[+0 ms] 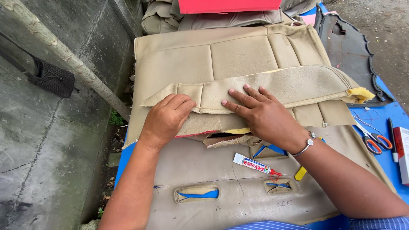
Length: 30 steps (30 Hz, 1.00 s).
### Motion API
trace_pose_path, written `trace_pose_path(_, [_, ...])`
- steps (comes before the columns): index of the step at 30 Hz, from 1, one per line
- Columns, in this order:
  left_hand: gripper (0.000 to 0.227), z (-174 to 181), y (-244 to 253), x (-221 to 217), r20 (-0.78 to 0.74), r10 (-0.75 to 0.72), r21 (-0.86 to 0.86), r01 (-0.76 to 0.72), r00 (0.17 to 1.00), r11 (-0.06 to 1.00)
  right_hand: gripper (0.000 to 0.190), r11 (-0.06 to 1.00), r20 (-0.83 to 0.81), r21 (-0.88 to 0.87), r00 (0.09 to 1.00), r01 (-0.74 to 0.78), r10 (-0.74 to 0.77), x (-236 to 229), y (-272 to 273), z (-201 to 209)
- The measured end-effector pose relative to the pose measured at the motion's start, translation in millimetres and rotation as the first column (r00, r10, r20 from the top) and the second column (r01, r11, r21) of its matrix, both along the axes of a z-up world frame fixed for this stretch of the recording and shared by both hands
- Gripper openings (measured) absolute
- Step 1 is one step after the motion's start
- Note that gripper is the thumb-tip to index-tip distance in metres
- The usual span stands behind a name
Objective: Applying adhesive and bonding leather seat cover components during a repair process
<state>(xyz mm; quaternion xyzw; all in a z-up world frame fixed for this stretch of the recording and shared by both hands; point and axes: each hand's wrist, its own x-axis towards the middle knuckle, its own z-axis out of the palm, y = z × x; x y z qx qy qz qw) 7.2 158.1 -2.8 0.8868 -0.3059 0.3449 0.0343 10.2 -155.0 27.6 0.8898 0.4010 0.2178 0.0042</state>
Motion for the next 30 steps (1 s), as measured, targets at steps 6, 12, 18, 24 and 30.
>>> trace_pose_path(6, [0.012, 21, -1, -16, -0.176, -0.076, -0.051, 0.068, 0.982, 0.996, 0.065, 0.996, -0.003, -0.083, 0.999, 0.039, -0.039, 5, 4, -18])
trace_pose_path(12, [0.013, 38, -24, -10, -0.096, 0.035, 0.086, -0.027, 0.995, 0.996, 0.073, 0.993, 0.097, -0.094, 0.993, 0.078, -0.069, -2, 0, -39])
trace_pose_path(18, [0.024, 21, -66, 10, -0.310, -0.158, -0.016, 0.161, 0.937, 0.987, 0.047, 0.993, -0.038, 0.105, 0.998, -0.050, 0.054, 0, -8, -20])
trace_pose_path(24, [0.020, 17, -71, 3, -0.301, -0.037, -0.003, 0.038, 0.953, 0.999, 0.035, 0.973, -0.012, 0.204, 0.994, -0.106, 0.110, -2, -19, -24])
trace_pose_path(30, [0.030, 32, -84, 11, -0.307, 0.006, 0.148, 0.042, 0.952, 0.988, 0.010, 0.978, -0.221, -0.028, 0.956, -0.205, 0.194, -91, -19, -38])
